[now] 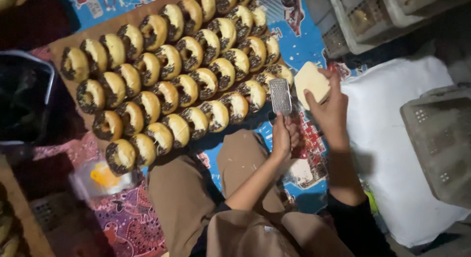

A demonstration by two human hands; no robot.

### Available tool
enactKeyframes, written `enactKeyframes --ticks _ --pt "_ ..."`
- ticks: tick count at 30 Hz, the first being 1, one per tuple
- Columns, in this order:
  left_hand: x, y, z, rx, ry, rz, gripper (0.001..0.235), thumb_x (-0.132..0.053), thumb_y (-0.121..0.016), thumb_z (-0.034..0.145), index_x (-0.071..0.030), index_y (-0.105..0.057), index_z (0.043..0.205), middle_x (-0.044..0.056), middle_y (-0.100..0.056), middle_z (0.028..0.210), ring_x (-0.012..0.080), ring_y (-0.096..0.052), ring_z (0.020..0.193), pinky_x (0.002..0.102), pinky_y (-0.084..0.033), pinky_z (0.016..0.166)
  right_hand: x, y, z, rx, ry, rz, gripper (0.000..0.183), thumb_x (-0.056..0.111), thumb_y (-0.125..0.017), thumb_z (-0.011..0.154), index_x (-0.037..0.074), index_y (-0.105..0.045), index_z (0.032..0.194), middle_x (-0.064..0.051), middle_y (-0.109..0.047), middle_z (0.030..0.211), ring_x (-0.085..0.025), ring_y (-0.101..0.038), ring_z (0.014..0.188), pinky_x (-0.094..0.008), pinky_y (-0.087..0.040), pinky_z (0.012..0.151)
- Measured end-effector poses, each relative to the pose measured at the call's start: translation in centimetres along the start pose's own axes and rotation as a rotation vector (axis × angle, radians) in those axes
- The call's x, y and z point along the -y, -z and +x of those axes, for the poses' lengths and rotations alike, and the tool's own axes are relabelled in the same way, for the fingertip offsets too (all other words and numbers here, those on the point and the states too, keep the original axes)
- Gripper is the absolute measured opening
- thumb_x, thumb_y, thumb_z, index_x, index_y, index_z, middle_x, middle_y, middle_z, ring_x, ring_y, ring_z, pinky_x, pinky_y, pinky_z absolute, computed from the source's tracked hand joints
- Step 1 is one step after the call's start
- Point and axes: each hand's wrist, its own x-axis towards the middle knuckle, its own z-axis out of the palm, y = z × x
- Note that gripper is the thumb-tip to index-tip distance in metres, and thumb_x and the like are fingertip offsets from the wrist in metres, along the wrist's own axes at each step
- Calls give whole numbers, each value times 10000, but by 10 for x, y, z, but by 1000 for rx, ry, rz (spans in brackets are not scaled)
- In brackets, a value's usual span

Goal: The person grates a block of white cheese over rows of donuts using a handheld metal grater. The person moves along the rows, grating cheese onto each donut in sequence.

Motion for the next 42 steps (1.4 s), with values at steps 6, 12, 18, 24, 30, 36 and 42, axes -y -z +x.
enactKeyframes --ticks 6,12,18,24,30,36,42 --pt "1 -18 31 -52 -3 -18 520 -579 -283 1092 -184 -376 766 -75 -286 521 72 -242 358 258 -173 326 -23 -26 11 100 -20 -177 515 137 -729 956 88 -531 1429 -258 -720 1114 -403 -734 994 -442 -582 809" --pt "15 -8 26 -142 -121 15 565 -577 -263 1112 -163 -388 747 -65 -320 514 83 -277 356 257 -217 336 -38 -46 6 111 191 -198 512 178 -709 952 96 -522 1422 -276 -713 1149 -461 -717 952 -490 -591 782" --pt "41 19 41 -265 -97 37 503 -565 -261 1049 -181 -584 1037 -34 -464 531 92 -396 368 252 -282 339 -32 -55 -5 205 127 -293 514 240 -688 950 131 -515 1421 -278 -723 996 -480 -702 822 -526 -574 677" --pt "47 32 47 -265 -235 -41 442 -396 -267 1214 -134 -586 1372 -78 -783 1136 10 -767 980 161 -588 835 -18 -56 -4 275 95 -285 480 196 -662 961 126 -507 1410 -273 -716 905 -483 -700 803 -538 -564 659" --pt "20 21 33 -208 -129 124 556 -533 -299 1124 -116 -478 802 -52 -423 519 82 -384 367 257 -257 333 -16 -72 17 271 86 -292 444 152 -660 951 112 -530 1374 -301 -680 861 -489 -681 767 -542 -545 638" --pt "27 6 -17 -171 -15 -76 539 -578 -314 1098 -168 -407 760 -77 -323 549 53 -262 381 234 -184 336 -23 -87 40 258 89 -304 486 143 -690 902 98 -521 1356 -265 -700 818 -472 -693 773 -537 -555 669" --pt "68 4 -81 -109 173 -159 479 -591 -336 1052 -205 -410 779 -64 -295 533 75 -231 364 245 -157 329 -31 -64 52 290 -102 -110 542 150 -762 880 117 -520 1365 -221 -743 975 -345 -751 894 -412 -594 787"
